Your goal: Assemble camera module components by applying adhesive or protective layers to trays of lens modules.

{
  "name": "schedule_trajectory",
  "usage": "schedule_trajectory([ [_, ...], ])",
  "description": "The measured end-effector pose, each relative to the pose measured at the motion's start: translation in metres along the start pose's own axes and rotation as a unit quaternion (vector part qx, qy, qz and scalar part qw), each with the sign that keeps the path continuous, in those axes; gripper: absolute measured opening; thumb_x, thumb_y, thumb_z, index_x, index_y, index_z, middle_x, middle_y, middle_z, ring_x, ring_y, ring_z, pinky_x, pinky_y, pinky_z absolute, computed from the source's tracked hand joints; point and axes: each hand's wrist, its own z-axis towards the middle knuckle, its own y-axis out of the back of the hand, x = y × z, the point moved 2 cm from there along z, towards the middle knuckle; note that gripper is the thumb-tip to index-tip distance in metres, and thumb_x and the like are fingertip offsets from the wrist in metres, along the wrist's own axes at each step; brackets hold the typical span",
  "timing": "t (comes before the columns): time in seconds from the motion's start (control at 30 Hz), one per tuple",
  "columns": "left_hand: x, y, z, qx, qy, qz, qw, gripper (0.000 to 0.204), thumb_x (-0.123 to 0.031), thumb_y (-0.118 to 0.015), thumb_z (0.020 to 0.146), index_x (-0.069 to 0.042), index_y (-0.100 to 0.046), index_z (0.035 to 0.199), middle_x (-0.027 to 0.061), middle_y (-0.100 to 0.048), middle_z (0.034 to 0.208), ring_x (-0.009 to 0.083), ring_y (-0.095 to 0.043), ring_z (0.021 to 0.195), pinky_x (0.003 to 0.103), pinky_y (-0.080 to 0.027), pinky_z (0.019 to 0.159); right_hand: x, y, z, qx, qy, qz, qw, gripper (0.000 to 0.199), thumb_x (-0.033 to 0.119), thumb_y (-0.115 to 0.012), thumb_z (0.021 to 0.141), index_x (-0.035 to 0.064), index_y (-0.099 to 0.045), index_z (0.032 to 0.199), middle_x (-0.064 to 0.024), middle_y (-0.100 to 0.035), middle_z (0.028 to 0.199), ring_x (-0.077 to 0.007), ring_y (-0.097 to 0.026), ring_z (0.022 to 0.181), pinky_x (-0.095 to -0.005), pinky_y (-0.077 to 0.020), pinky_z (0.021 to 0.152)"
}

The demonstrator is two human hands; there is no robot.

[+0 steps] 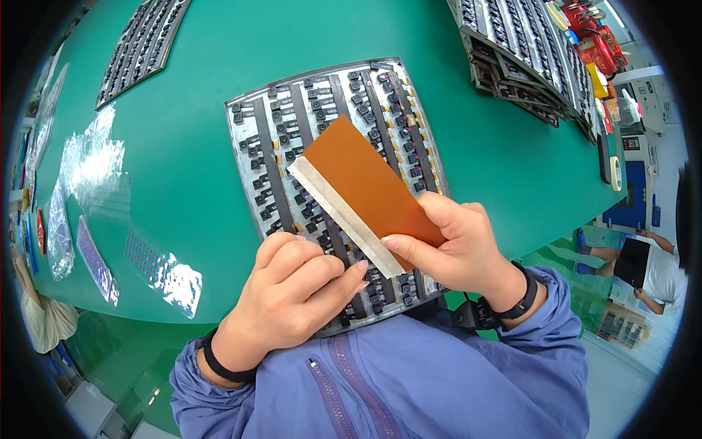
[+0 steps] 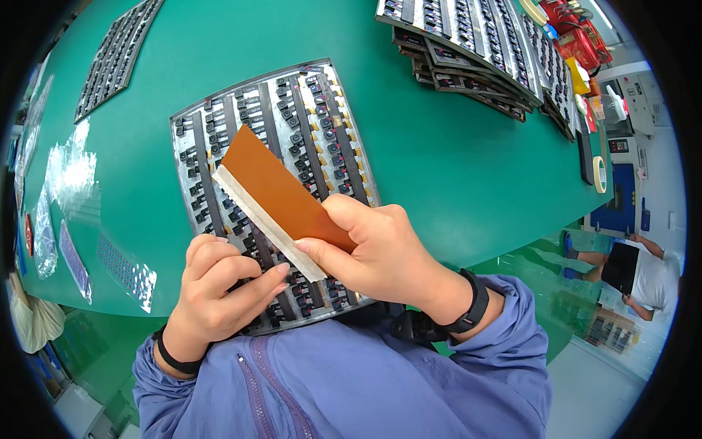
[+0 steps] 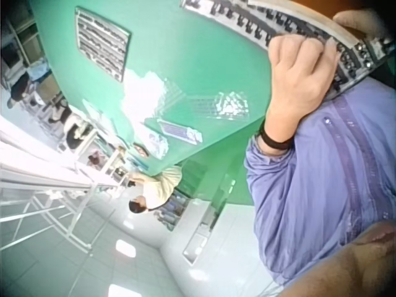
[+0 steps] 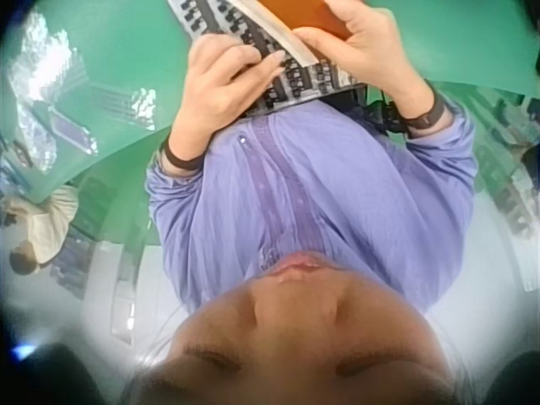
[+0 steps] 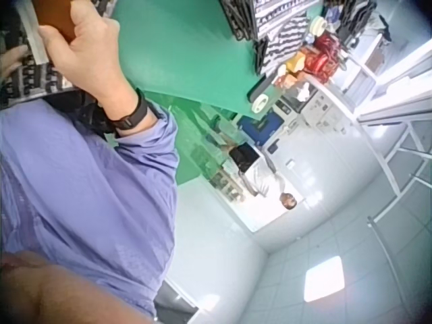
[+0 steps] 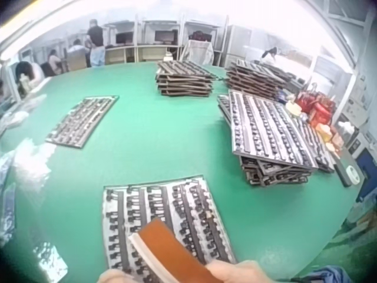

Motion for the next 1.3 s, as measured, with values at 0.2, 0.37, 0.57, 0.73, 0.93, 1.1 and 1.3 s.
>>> schedule_trajectory([
  [0.2,0.002,-0.004,-0.004,-0.017,0.017,0.018,1.0,0.035,-0.012,-0.08,0.055,-0.01,-0.075,0.089,-0.0007,-0.051,0.082,0.0201,-0.048,0.079,0.039,-0.04,0.07,0.002,0.0,0.001,-0.001,0.01,-0.02,1.0,0.016,0.009,-0.072,0.084,-0.0002,-0.061,0.09,-0.0084,-0.065,0.07,-0.0137,-0.065,0.06,-0.0269,-0.0487,0.052],
  [0.37,0.004,-0.004,-0.003,-0.024,0.014,0.007,1.0,0.036,-0.011,-0.08,0.055,-0.01,-0.075,0.09,-0.0011,-0.051,0.081,0.0201,-0.048,0.078,0.037,-0.039,0.068,-0.002,-0.001,0.001,-0.043,-0.012,0.034,0.998,0.014,0.007,-0.07,0.084,-0.0006,-0.059,0.086,-0.0094,-0.068,0.071,-0.0116,-0.067,0.062,-0.0254,-0.0497,0.052],
  [0.57,0.004,-0.003,0.002,-0.037,0.053,0.033,0.997,0.035,-0.01,-0.08,0.056,-0.01,-0.075,0.09,-0.0017,-0.051,0.08,0.02,-0.047,0.077,0.035,-0.038,0.067,-0.003,-0.002,0.001,-0.04,0.001,0.002,0.999,0.015,0.006,-0.07,0.084,-0.0008,-0.057,0.085,-0.009,-0.068,0.07,-0.0112,-0.067,0.062,-0.0251,-0.0493,0.051],
  [0.73,0.004,-0.002,0.004,-0.026,0.046,0.046,0.998,0.03,-0.012,-0.077,0.063,-0.008,-0.072,0.092,-0.002,-0.053,0.081,0.0182,-0.05,0.079,0.034,-0.04,0.071,-0.002,-0.001,0.001,-0.047,-0.021,0.019,0.999,0.015,0.006,-0.071,0.084,-0.0005,-0.057,0.083,-0.0082,-0.067,0.069,-0.0104,-0.065,0.061,-0.0249,-0.0482,0.05],
  [0.93,0.005,-0.004,0.003,-0.044,0.057,0.065,0.995,0.028,-0.011,-0.077,0.065,-0.009,-0.072,0.092,-0.0023,-0.053,0.082,0.0179,-0.051,0.08,0.034,-0.039,0.071,0.001,-0.002,0.003,-0.046,-0.041,0.009,0.998,0.015,0.006,-0.07,0.084,0.0001,-0.057,0.082,-0.0069,-0.066,0.069,-0.009,-0.063,0.061,-0.0247,-0.0475,0.051],
  [1.1,0.004,-0.004,0.007,-0.035,0.07,0.086,0.993,0.026,-0.012,-0.077,0.066,-0.01,-0.072,0.092,-0.0021,-0.053,0.082,0.0177,-0.051,0.081,0.034,-0.039,0.072,0.003,-0.001,0.003,-0.06,-0.051,0.024,0.997,0.016,0.006,-0.07,0.084,0.0002,-0.056,0.081,-0.0063,-0.065,0.068,-0.0073,-0.062,0.061,-0.0249,-0.0471,0.05],
  [1.3,0.006,-0.006,0.004,-0.07,0.096,0.084,0.989,0.027,-0.012,-0.078,0.065,-0.012,-0.075,0.092,-0.0011,-0.051,0.08,0.0196,-0.048,0.081,0.035,-0.037,0.073,0.001,-0.003,0.004,-0.055,-0.094,0.033,0.993,0.019,0.007,-0.07,0.085,0.0004,-0.054,0.078,-0.0055,-0.064,0.067,-0.0041,-0.059,0.061,-0.0243,-0.0449,0.049],
])
